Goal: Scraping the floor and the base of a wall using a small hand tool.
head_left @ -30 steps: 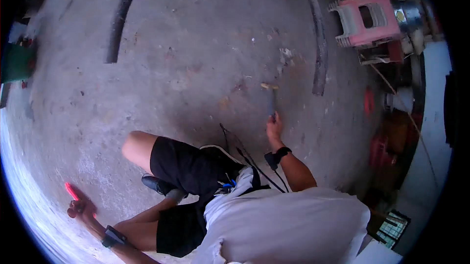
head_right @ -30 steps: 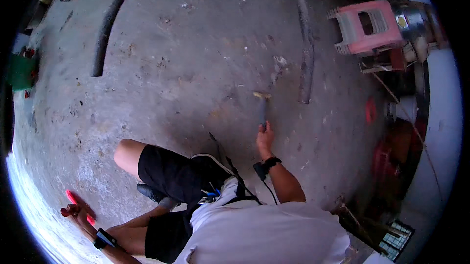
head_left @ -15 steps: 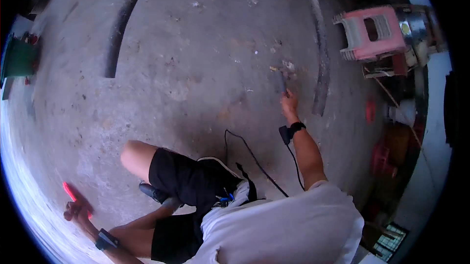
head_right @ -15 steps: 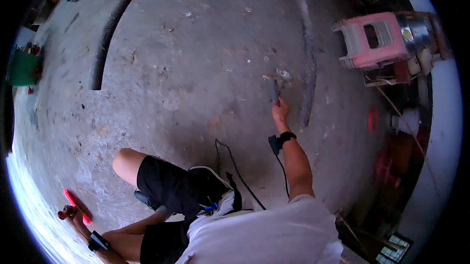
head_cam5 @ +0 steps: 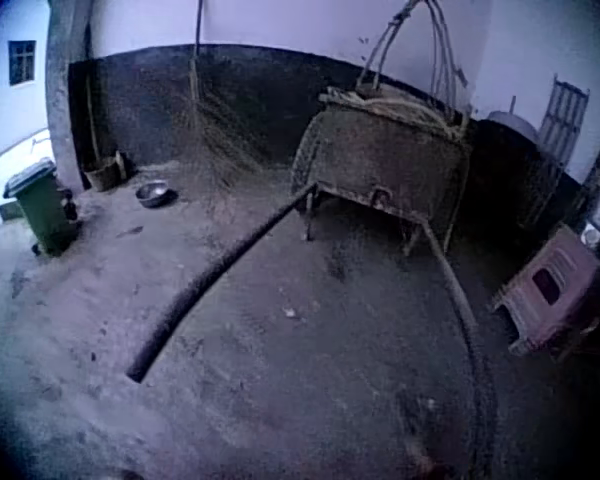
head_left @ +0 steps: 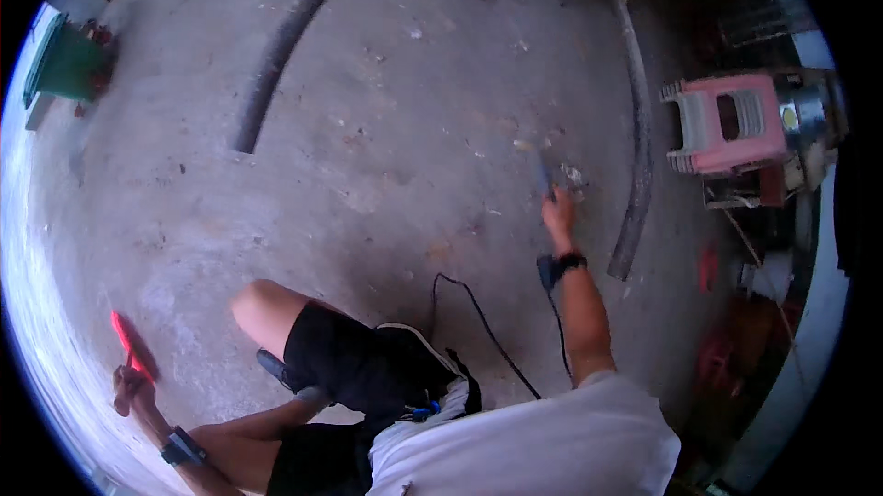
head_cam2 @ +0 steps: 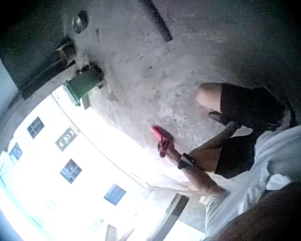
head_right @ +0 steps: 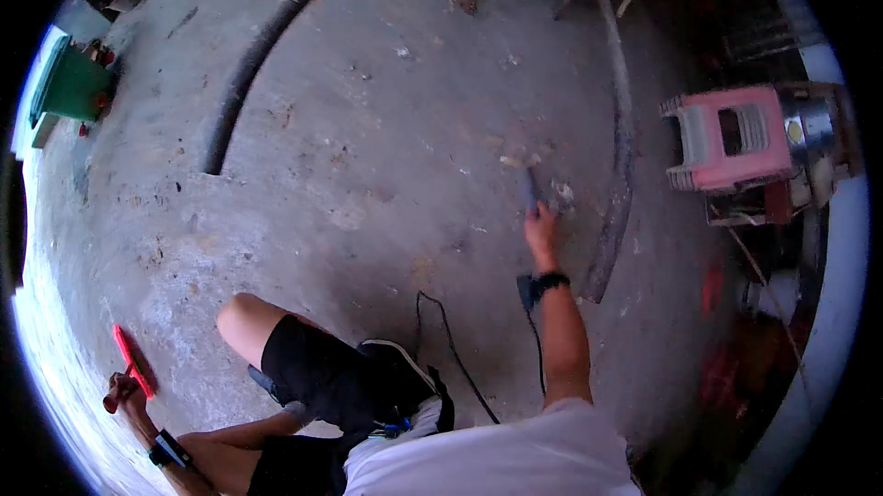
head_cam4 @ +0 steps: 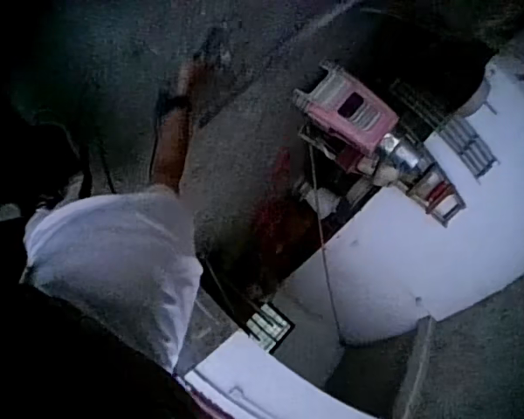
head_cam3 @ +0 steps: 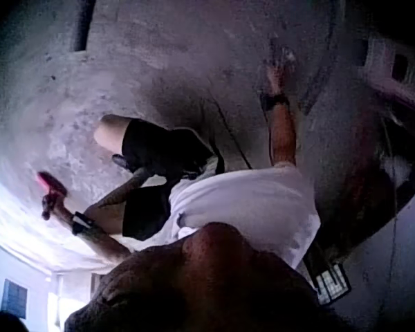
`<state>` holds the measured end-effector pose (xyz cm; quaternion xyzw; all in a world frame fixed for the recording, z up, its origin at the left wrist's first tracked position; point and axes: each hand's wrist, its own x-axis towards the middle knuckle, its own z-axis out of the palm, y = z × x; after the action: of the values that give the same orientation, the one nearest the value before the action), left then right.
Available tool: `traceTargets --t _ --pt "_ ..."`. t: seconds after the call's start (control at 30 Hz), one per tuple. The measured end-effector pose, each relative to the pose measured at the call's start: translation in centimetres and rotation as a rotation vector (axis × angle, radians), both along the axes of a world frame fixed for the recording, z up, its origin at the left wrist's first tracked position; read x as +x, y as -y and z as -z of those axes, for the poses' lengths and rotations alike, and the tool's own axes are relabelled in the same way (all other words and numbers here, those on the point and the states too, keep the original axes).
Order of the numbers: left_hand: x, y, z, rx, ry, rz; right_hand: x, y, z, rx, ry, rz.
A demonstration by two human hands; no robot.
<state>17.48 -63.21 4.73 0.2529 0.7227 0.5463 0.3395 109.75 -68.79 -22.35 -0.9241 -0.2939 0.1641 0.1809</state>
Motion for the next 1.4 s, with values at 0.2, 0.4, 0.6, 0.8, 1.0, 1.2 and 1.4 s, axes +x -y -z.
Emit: traceTargets --t 0.2,0.4,0.6,0.8,1.0,1.2,1.4 --pt "-1.9 2.1 1.2 0.033 0.184 -0.061 -4.6 -0.5 -1.0 0.159 0.153 -0.289" --pt "6.8 -1.0 -2.6 0.126 0.533 -0.257 -4.8 -8.8 -4.5 0.02 -0.197 -0.149" --pt "6.1 3.0 -6.2 0.197 0.661 -0.436 -27.6 -9.9 -6.8 0.108 -0.156 -0.905" --pt "5.6 6.0 -6.6 0.232 0.771 -0.378 -43.9 -24.5 -5.1 0.047 -0.128 -1.133" --pt "6.4 6.5 -7.5 0.158 0.666 -0.504 -55.5 -39.3 -1.5 0.073 -0.028 -1.178" --pt "5.5 7.2 -9.6 0.238 0.651 -0.558 -60.5 -33.7 -1.8 -0.065 -0.007 -1.392" --pt "4.7 8.2 -8.9 0.145 0.448 -0.651 -72.7 -28.7 -0.8 0.069 -0.215 -1.585"
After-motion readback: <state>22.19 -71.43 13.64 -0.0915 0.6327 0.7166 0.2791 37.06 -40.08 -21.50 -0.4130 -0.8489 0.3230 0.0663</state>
